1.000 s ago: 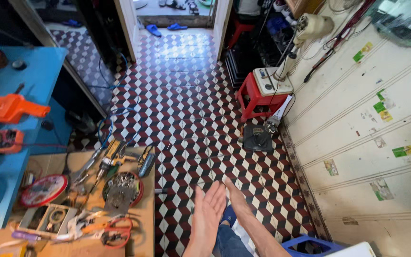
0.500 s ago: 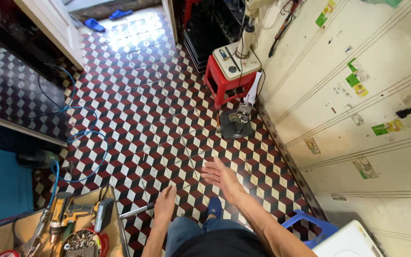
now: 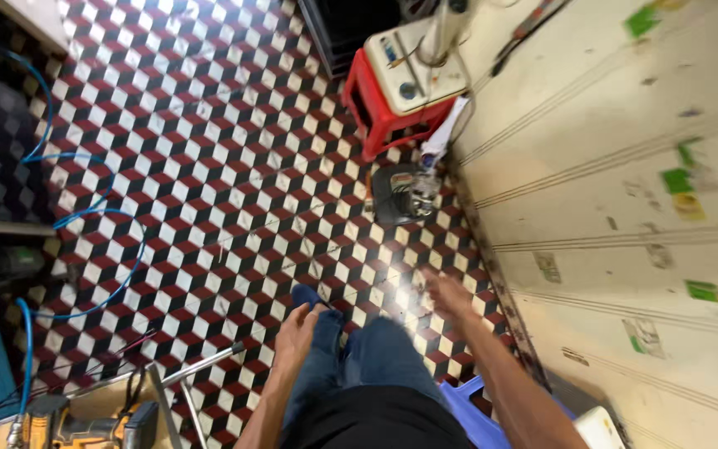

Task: The person handles a white square appliance, turning it over to inspect the underside and pressing buttons on the control panel. They move the appliance between a workbench and a blue stool, then pick up and examine a handheld power tool before returning to the appliance.

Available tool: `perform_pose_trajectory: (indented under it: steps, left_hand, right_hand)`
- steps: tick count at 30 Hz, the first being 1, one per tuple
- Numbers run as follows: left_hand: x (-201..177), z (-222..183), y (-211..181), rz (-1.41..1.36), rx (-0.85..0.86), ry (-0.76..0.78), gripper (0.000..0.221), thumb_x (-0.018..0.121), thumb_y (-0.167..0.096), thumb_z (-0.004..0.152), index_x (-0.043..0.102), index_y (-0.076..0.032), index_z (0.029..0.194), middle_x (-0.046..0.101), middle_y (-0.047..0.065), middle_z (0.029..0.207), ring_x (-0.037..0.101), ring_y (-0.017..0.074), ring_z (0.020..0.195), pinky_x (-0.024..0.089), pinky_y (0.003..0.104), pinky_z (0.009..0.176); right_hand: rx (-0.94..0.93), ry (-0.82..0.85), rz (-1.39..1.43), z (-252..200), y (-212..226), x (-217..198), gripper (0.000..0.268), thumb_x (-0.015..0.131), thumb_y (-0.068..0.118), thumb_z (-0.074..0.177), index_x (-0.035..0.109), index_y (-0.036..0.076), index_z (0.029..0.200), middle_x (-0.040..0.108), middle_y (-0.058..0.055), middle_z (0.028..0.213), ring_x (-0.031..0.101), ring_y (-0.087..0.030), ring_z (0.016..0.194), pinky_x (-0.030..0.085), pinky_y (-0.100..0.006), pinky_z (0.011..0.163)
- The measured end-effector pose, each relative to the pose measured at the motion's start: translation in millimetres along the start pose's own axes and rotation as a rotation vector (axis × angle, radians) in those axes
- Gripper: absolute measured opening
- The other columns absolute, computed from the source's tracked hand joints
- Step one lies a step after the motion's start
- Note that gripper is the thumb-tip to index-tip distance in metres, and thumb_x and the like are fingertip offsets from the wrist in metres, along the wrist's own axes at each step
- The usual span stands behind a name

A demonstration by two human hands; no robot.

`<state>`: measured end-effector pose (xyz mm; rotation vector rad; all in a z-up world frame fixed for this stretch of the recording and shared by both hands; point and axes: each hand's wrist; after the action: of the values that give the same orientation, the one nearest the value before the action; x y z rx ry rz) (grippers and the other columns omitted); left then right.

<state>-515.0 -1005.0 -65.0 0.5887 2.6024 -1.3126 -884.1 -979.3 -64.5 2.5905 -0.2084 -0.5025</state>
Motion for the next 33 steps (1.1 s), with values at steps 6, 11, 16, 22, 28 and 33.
perform_pose_trajectory:
  steps: [6,11,16,22,28,33]
  left_hand:
    - [15.5,16.9,-59.0,0.01,-0.17,0.083,0.061,0.057,-0.047,0.094,0.058,-0.009,0.142,0.065,0.016,0.138,0.064,0.0299,0.127,0.049,0.039,0.106]
    - [58.2,31.4,-32.9,-0.063,-0.548,0.031,0.062,0.059,-0.044,0.094,0.054,-0.011,0.146,0.062,0.016,0.143,0.06,0.0285,0.133,0.046,0.039,0.111]
    - [111.2,35.8,37.7,-0.198,-0.681,-0.096,0.062,0.064,-0.037,0.092,0.055,-0.007,0.146,0.06,0.016,0.146,0.057,0.0276,0.137,0.044,0.04,0.115]
    - [144.9,46.0,31.5,-0.22,-0.816,-0.099,0.06,0.063,-0.038,0.095,0.054,-0.006,0.146,0.059,0.018,0.144,0.057,0.0289,0.136,0.046,0.04,0.114]
    - [140.2,76.0,-29.6,-0.18,-0.881,-0.104,0.059,0.059,-0.04,0.095,0.055,-0.009,0.146,0.062,0.016,0.141,0.06,0.0278,0.134,0.049,0.04,0.112]
    - [130.7,86.3,-49.8,-0.123,-0.901,-0.114,0.061,0.06,-0.044,0.094,0.057,-0.01,0.145,0.062,0.015,0.142,0.058,0.0268,0.135,0.047,0.039,0.113]
  right_hand:
    - [-0.037,-0.219,-0.204,118.2,83.7,-19.3,0.081,0.078,0.059,0.074,0.07,-0.01,0.116,0.073,-0.02,0.109,0.069,-0.031,0.101,0.053,-0.046,0.088]
    - [0.038,-0.318,-0.172,247.2,115.3,-13.3,0.129,0.086,0.062,0.069,0.02,-0.01,0.154,0.036,-0.028,0.154,0.046,-0.038,0.137,0.042,-0.048,0.109]
    - [0.14,-0.353,-0.183,347.4,126.0,12.4,0.143,0.09,0.064,0.062,0.011,-0.005,0.16,0.032,-0.026,0.161,0.043,-0.038,0.142,0.041,-0.048,0.112]
    - [0.14,-0.405,-0.11,362.9,128.1,23.1,0.136,0.093,0.051,0.057,0.021,-0.006,0.157,0.046,-0.029,0.149,0.057,-0.038,0.129,0.052,-0.045,0.103]
    - [0.064,-0.349,-0.022,339.7,138.0,7.3,0.102,0.087,0.047,0.053,0.058,-0.006,0.135,0.069,-0.024,0.125,0.071,-0.034,0.107,0.06,-0.044,0.092]
    - [0.035,-0.391,-0.308,331.0,132.7,-12.6,0.107,0.087,0.06,0.058,0.053,-0.006,0.136,0.065,-0.023,0.129,0.066,-0.033,0.113,0.051,-0.04,0.099]
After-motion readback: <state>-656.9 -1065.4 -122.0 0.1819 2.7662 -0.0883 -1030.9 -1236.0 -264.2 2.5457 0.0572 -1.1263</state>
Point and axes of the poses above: each hand's wrist, its own z-axis towards the middle knuckle, its own x-axis out of the palm, y = z × x
